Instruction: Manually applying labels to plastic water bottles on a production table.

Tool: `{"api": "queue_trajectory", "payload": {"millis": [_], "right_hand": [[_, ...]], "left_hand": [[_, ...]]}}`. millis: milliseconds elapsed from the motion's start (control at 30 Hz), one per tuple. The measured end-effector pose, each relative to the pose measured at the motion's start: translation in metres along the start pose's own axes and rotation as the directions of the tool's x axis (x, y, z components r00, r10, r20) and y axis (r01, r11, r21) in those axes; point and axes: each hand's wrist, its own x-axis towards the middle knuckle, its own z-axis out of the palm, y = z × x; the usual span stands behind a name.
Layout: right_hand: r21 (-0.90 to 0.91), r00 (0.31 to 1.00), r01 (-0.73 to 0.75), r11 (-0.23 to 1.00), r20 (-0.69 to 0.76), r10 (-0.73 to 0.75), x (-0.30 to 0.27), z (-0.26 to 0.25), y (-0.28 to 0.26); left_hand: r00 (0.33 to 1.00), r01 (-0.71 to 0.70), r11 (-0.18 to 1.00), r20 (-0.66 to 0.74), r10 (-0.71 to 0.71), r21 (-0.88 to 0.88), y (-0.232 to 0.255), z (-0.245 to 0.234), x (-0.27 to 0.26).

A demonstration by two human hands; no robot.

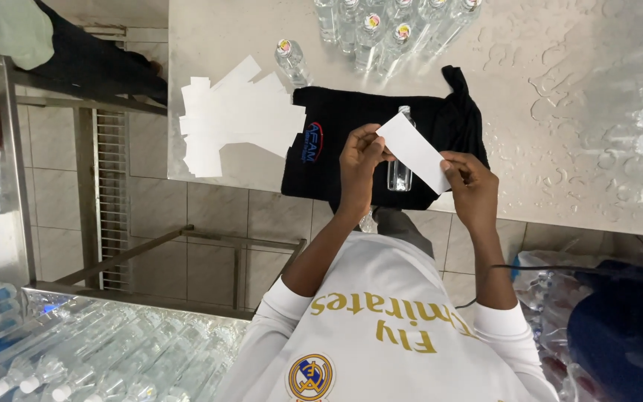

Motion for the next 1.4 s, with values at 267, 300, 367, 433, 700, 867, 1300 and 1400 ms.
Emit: {"api": "queue_trajectory", "payload": {"millis": [267,300,367,433,700,867,1300,1400], "right_hand": [[-0.286,0.898,0.402,0.87,-0.062,-0.435,0.002,-0.006,-0.045],[-0.288,0.861,0.473,0.833,-0.051,-0.506,0.0,-0.006,-0.044],[-0.26,0.848,0.503,0.824,-0.032,-0.529,0.002,0.002,-0.05],[-0.233,0.837,0.528,0.817,-0.022,-0.547,-0.001,0.01,-0.052],[0.024,0.96,0.25,0.968,0.122,-0.251,-0.008,0.016,-0.049],[0.134,0.976,0.119,0.984,0.166,-0.141,-0.009,0.021,-0.039],[0.472,0.927,-0.16,0.867,-0.229,0.296,-0.004,-0.002,0.003],[0.509,0.941,-0.152,0.848,-0.188,0.281,-0.012,-0.008,-0.01]], "left_hand": [[0.989,-0.131,0.986,0.076,0.124,0.107,-0.017,0.01,-0.003],[0.988,-0.144,0.981,0.08,0.134,0.128,-0.024,0.011,-0.007],[0.988,-0.129,0.986,0.093,0.12,0.105,-0.033,0.015,-0.011],[0.989,-0.11,0.99,0.113,0.1,0.085,-0.043,0.013,-0.021],[0.985,-0.042,0.99,0.174,0.018,0.136,-0.027,0.004,-0.035],[0.989,-0.053,0.983,0.147,0.027,0.178,-0.02,0.011,-0.043],[0.998,-0.027,0.962,0.068,0.009,0.273,-0.045,0.007,-0.043],[0.997,-0.064,0.966,-0.036,0.075,0.252,-0.05,-0.011,-0.027]]}}
